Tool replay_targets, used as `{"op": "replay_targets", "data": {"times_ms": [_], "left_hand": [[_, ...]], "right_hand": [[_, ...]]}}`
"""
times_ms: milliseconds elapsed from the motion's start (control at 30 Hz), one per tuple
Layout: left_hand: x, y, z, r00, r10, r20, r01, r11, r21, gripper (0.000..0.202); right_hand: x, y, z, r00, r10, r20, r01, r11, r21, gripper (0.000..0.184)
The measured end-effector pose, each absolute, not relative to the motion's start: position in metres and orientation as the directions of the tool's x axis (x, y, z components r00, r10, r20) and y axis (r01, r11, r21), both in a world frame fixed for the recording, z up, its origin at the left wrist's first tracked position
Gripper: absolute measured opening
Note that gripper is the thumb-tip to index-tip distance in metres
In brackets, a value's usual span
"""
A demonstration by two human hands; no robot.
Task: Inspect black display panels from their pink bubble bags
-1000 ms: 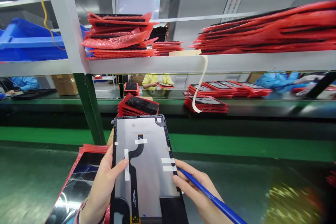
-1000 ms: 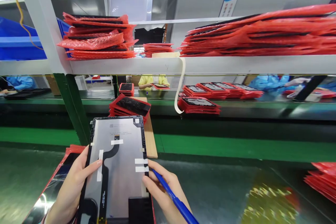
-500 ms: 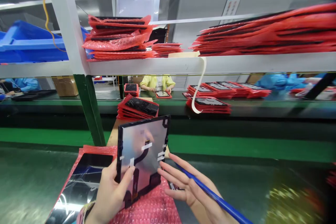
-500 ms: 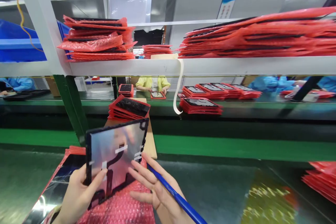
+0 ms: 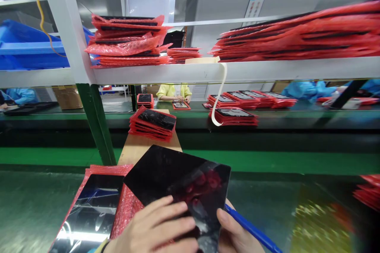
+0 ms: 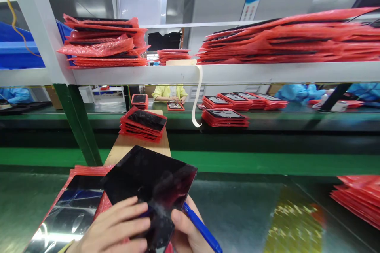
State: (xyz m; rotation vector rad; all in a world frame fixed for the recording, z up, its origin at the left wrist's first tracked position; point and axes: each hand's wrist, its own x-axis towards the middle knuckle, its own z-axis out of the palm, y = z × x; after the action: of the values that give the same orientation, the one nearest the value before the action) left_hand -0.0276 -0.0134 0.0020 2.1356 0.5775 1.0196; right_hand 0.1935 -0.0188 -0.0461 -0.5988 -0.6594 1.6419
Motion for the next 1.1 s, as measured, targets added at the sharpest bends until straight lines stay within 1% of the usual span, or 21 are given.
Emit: {"op": "replay_targets", "data": {"times_ms": [33, 67, 100, 133, 200, 233, 267, 333, 400, 467, 533, 567, 633, 700, 733, 800, 867, 933, 1033, 1100], "left_hand": [[-0.028, -0.015, 0.000, 0.606, 0.638, 0.475, 0.071, -0.638, 0.767, 0.031], [-0.027, -0.016, -0.001, 0.607, 0.625, 0.491, 0.045, -0.643, 0.764, 0.029], [-0.027, -0.017, -0.003, 0.591, 0.597, 0.543, 0.015, -0.681, 0.732, 0.030], [-0.027, -0.016, -0.003, 0.549, 0.560, 0.620, -0.011, -0.737, 0.675, 0.032], [-0.027, -0.015, -0.003, 0.388, 0.509, 0.768, 0.006, -0.835, 0.551, 0.037], [-0.026, -0.014, -0.002, 0.286, 0.514, 0.809, 0.058, -0.852, 0.521, 0.036], [-0.026, -0.014, -0.001, 0.181, 0.548, 0.817, 0.129, -0.837, 0.532, 0.032], [-0.024, -0.013, 0.002, -0.015, 0.661, 0.751, 0.239, -0.727, 0.644, 0.022], [-0.023, -0.013, 0.004, -0.144, 0.790, 0.596, 0.235, -0.558, 0.796, 0.013], [-0.023, -0.011, 0.006, -0.169, 0.903, 0.396, 0.124, -0.379, 0.917, 0.016], [-0.025, -0.006, 0.009, -0.108, 0.967, 0.231, -0.037, -0.236, 0.971, 0.024], [-0.026, -0.004, 0.010, -0.061, 0.983, 0.173, -0.132, -0.179, 0.975, 0.026], [-0.029, 0.002, 0.012, 0.042, 0.995, 0.095, -0.322, -0.077, 0.944, 0.028], [-0.030, 0.007, 0.014, 0.118, 0.991, 0.061, -0.474, 0.002, 0.881, 0.026], [-0.029, 0.009, 0.014, 0.115, 0.992, 0.057, -0.534, 0.013, 0.845, 0.025], [-0.028, 0.010, 0.013, 0.023, 0.997, 0.069, -0.629, -0.039, 0.777, 0.024], [-0.025, 0.010, 0.012, -0.113, 0.991, 0.076, -0.674, -0.133, 0.726, 0.025], [-0.024, 0.008, 0.010, -0.195, 0.980, 0.043, -0.671, -0.165, 0.723, 0.028], [-0.023, 0.003, 0.010, -0.199, 0.980, -0.004, -0.634, -0.126, 0.763, 0.041], [-0.021, -0.001, 0.011, -0.169, 0.985, 0.020, -0.623, -0.122, 0.773, 0.048]], "right_hand": [[0.191, -0.020, -0.045, -0.147, 0.989, -0.012, -0.682, -0.110, -0.723, 0.023], [0.188, -0.020, -0.043, -0.140, 0.990, 0.005, -0.662, -0.090, -0.744, 0.027], [0.186, -0.021, -0.040, -0.140, 0.990, 0.021, -0.635, -0.073, -0.769, 0.031], [0.185, -0.022, -0.038, -0.141, 0.989, 0.039, -0.609, -0.055, -0.791, 0.036], [0.183, -0.023, -0.034, -0.164, 0.983, 0.083, -0.577, -0.027, -0.816, 0.044], [0.184, -0.024, -0.033, -0.171, 0.980, 0.106, -0.576, -0.012, -0.817, 0.046], [0.185, -0.024, -0.033, -0.174, 0.977, 0.122, -0.582, -0.002, -0.813, 0.046], [0.187, -0.025, -0.034, -0.151, 0.978, 0.144, -0.603, 0.024, -0.797, 0.046], [0.189, -0.025, -0.036, -0.106, 0.983, 0.149, -0.626, 0.050, -0.778, 0.046], [0.192, -0.027, -0.041, -0.059, 0.987, 0.149, -0.650, 0.076, -0.757, 0.048], [0.195, -0.027, -0.048, 0.012, 0.993, 0.120, -0.674, 0.097, -0.733, 0.045], [0.197, -0.027, -0.053, 0.047, 0.994, 0.097, -0.686, 0.103, -0.720, 0.042], [0.203, -0.025, -0.063, 0.090, 0.994, 0.061, -0.708, 0.107, -0.699, 0.033], [0.208, -0.022, -0.070, 0.069, 0.996, 0.055, -0.718, 0.088, -0.690, 0.026], [0.209, -0.020, -0.070, 0.041, 0.997, 0.061, -0.718, 0.072, -0.692, 0.025], [0.206, -0.018, -0.065, -0.023, 0.997, 0.075, -0.720, 0.035, -0.694, 0.023], [0.197, -0.017, -0.054, -0.074, 0.993, 0.093, -0.728, 0.010, -0.685, 0.021], [0.187, -0.018, -0.043, -0.074, 0.992, 0.102, -0.735, 0.015, -0.678, 0.022], [0.179, -0.019, -0.035, -0.046, 0.994, 0.100, -0.724, 0.035, -0.689, 0.026], [0.178, -0.019, -0.034, -0.032, 0.997, 0.073, -0.706, 0.029, -0.708, 0.028]]}}
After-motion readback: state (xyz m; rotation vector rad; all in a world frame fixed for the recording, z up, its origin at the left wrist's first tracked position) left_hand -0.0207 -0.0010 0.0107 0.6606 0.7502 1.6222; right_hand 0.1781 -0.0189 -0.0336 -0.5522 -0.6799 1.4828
